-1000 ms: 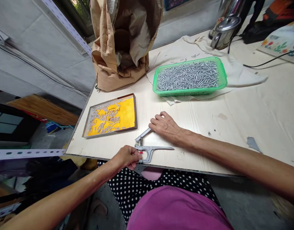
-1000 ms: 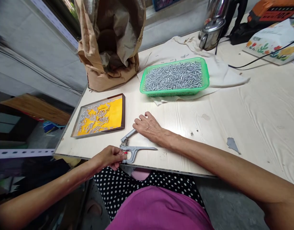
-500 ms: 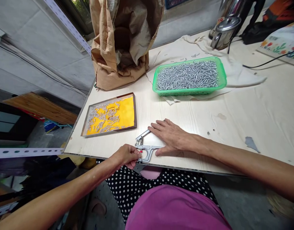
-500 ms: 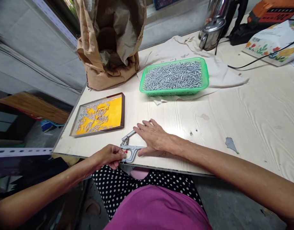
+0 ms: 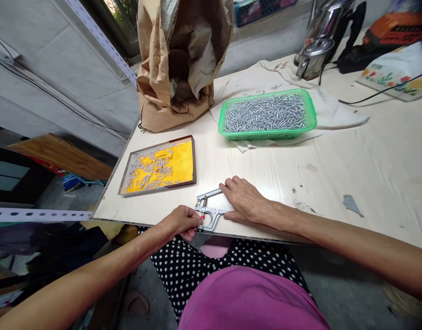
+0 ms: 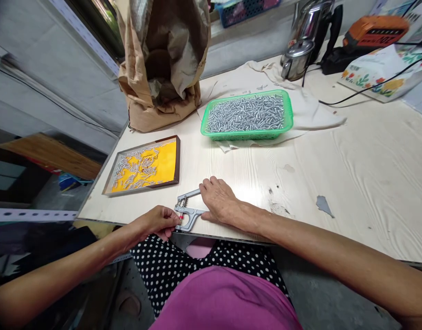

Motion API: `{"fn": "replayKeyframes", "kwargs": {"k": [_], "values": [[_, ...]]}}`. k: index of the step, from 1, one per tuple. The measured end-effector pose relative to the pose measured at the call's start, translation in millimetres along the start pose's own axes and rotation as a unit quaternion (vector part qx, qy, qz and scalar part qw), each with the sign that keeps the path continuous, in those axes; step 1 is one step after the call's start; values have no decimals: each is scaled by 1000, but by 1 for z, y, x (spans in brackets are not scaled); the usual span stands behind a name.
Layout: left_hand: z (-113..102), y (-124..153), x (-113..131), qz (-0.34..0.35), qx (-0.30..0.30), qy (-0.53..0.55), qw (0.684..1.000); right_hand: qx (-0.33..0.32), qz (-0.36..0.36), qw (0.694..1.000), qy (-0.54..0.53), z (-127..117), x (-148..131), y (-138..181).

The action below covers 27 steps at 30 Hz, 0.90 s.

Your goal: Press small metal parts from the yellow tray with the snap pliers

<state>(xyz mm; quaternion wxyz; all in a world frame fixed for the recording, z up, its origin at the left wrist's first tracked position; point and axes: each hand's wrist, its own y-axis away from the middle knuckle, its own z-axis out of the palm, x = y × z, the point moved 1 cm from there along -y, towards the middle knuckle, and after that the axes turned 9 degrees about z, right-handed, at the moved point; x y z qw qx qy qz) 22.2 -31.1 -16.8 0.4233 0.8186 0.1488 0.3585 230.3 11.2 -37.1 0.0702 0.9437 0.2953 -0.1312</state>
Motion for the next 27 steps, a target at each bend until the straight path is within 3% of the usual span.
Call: {"fn": "replayKeyframes", "kwargs": {"k": [3, 6, 10, 15, 21, 27], "values": [[3, 12, 4, 86, 89, -200, 972, -5, 5, 1000, -20, 1, -3, 4], [12, 22, 10, 245, 209, -370, 872, -4, -5, 999, -40, 1, -7, 11], [24, 10, 17, 366, 201, -439, 795, 27, -8, 999, -36, 4, -11, 15], [20, -15, 35, 383, 152, -477, 776, 59, 12, 997, -44, 13, -7, 19], [19, -19, 53, 389, 116, -521, 751, 12, 88, 996, 29, 4, -10, 24], [21, -19, 53, 388, 108, -511, 759, 9, 69, 996, 54, 17, -19, 20]]}}
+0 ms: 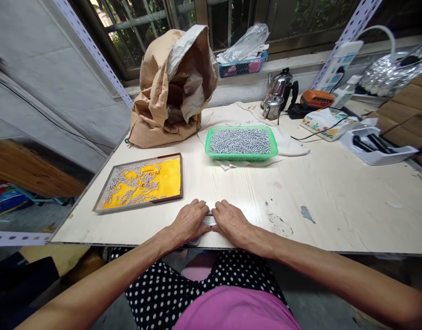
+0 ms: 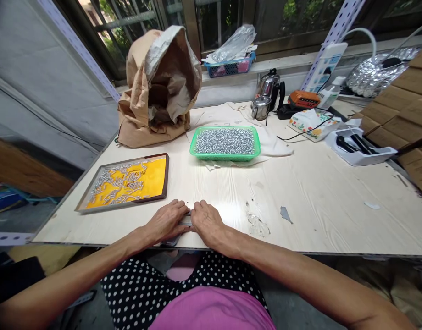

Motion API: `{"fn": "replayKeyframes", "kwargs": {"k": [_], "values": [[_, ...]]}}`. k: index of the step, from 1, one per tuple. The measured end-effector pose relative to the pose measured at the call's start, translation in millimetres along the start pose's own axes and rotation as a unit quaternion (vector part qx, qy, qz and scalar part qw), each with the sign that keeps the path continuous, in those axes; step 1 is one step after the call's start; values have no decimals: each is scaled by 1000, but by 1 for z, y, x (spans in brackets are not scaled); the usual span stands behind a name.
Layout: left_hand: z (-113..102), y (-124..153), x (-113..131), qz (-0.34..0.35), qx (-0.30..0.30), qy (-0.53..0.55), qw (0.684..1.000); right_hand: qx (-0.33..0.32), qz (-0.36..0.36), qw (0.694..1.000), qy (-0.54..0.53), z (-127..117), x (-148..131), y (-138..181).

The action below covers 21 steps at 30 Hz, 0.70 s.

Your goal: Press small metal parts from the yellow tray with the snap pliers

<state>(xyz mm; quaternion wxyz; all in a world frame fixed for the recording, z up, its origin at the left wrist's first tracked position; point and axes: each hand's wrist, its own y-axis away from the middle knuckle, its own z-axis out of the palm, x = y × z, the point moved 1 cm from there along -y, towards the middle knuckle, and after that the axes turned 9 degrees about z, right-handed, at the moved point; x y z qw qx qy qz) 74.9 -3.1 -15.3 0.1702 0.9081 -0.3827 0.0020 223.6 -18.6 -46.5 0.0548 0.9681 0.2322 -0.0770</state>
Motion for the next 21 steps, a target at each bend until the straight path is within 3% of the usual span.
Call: {"fn": "replayKeyframes", "kwargs": {"k": [4, 8, 12, 17, 21], "values": [[-3, 0, 0, -7, -10, 11, 1000, -5, -5, 999, -35, 10, 0, 1], [-3, -2, -1, -9, -13, 12, 1000, -5, -18, 998, -62, 5, 4, 1], [-1, 10, -8, -43, 30, 34, 998, 39, -37, 995, -85, -4, 10, 4], [0, 57, -16, -186, 132, 88, 970, 90, -82, 986, -113, 2, 7, 13], [12, 84, -19, -299, 69, 151, 940, 52, -70, 992, -90, 12, -8, 11]]}}
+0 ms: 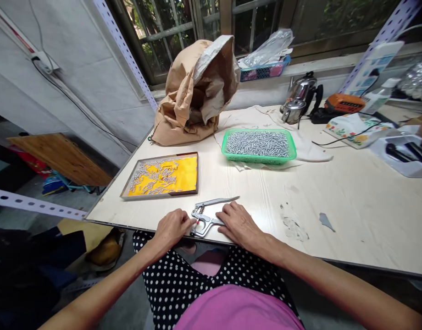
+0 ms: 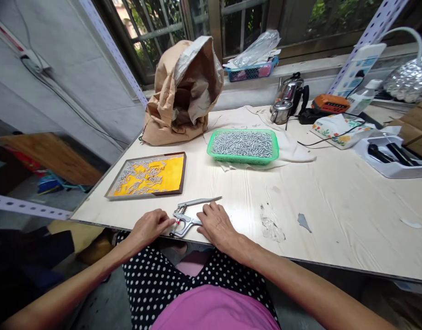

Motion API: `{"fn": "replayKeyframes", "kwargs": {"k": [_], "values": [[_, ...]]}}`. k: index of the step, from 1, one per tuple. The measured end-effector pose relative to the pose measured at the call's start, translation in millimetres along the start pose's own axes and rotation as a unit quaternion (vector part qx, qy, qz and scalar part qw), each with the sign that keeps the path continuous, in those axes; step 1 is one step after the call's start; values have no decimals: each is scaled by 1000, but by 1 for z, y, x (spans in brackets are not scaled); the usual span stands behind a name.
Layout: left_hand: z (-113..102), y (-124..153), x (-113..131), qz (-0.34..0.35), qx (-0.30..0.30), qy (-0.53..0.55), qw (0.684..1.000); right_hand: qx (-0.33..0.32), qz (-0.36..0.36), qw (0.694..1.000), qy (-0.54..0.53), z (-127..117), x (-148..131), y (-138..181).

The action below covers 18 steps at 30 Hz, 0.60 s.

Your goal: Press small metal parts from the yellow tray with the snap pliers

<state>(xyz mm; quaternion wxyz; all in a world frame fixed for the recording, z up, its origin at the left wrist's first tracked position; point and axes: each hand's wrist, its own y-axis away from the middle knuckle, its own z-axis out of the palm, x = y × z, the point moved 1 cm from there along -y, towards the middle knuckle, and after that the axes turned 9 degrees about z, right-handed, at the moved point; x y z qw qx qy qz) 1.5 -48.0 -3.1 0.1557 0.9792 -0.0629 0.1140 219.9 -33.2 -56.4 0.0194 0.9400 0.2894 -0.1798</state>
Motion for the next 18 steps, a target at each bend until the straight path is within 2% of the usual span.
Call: {"fn": "replayKeyframes", "kwargs": {"k": [3, 7, 10, 13, 16, 18], "values": [[13, -2, -8, -45, -53, 68, 995, -8, 14, 999, 39, 6, -8, -9], [27, -21, -13, -38, -93, 91, 991, 11, -14, 998, 59, 3, -6, -20], [23, -30, -8, -29, -88, 17, 996, 25, -23, 997, 64, 1, 0, -24], [10, -29, 8, -19, -91, -93, 991, 36, -13, 998, 49, 5, 1, -24], [-1, -30, 29, 35, -100, -190, 976, 48, -12, 998, 24, 14, 0, -23], [-5, -35, 36, 70, -122, -211, 967, 53, -16, 998, 17, 19, 0, -23]]}}
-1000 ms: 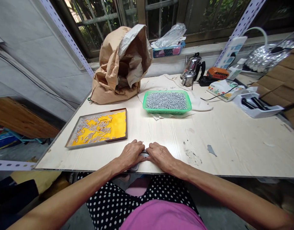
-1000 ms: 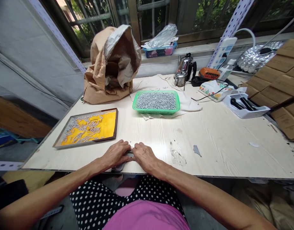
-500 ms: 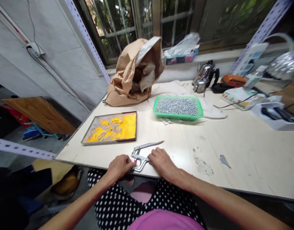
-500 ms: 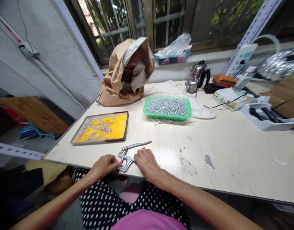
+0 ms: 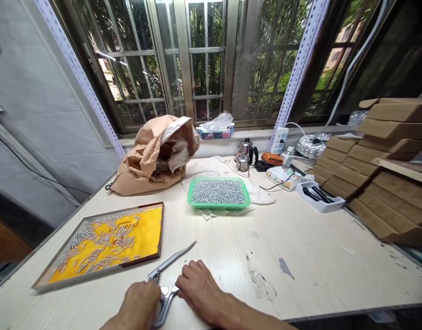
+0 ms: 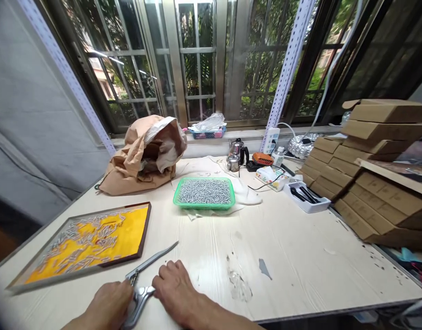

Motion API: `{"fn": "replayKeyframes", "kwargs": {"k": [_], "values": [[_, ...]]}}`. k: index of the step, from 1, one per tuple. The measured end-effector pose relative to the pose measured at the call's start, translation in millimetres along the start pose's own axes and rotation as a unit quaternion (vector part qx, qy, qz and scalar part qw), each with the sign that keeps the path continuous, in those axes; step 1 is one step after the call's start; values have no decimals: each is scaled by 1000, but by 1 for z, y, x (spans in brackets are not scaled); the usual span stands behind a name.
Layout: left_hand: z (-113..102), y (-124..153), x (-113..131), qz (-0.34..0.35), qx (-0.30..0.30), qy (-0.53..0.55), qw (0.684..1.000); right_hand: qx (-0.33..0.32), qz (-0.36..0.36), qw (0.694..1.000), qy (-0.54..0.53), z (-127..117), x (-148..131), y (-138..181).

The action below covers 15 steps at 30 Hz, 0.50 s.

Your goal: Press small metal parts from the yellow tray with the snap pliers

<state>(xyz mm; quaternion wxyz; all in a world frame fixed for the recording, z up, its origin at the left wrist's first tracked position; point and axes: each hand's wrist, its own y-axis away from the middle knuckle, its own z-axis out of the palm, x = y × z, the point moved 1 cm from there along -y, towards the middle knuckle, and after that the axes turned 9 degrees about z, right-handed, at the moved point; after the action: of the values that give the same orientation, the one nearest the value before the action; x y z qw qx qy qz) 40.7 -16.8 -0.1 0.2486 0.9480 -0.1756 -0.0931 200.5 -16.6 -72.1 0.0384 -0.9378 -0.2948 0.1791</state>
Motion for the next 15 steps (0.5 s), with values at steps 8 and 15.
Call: {"fn": "replayKeyframes", "kwargs": {"k": [8, 15], "values": [[-5, -9, -32, -80, -66, 212, 972, 34, 16, 999, -8, 16, -1, 2], [-125, -44, -14, 38, 322, 217, 921, 31, 16, 999, 5, 19, 0, -1]]}}
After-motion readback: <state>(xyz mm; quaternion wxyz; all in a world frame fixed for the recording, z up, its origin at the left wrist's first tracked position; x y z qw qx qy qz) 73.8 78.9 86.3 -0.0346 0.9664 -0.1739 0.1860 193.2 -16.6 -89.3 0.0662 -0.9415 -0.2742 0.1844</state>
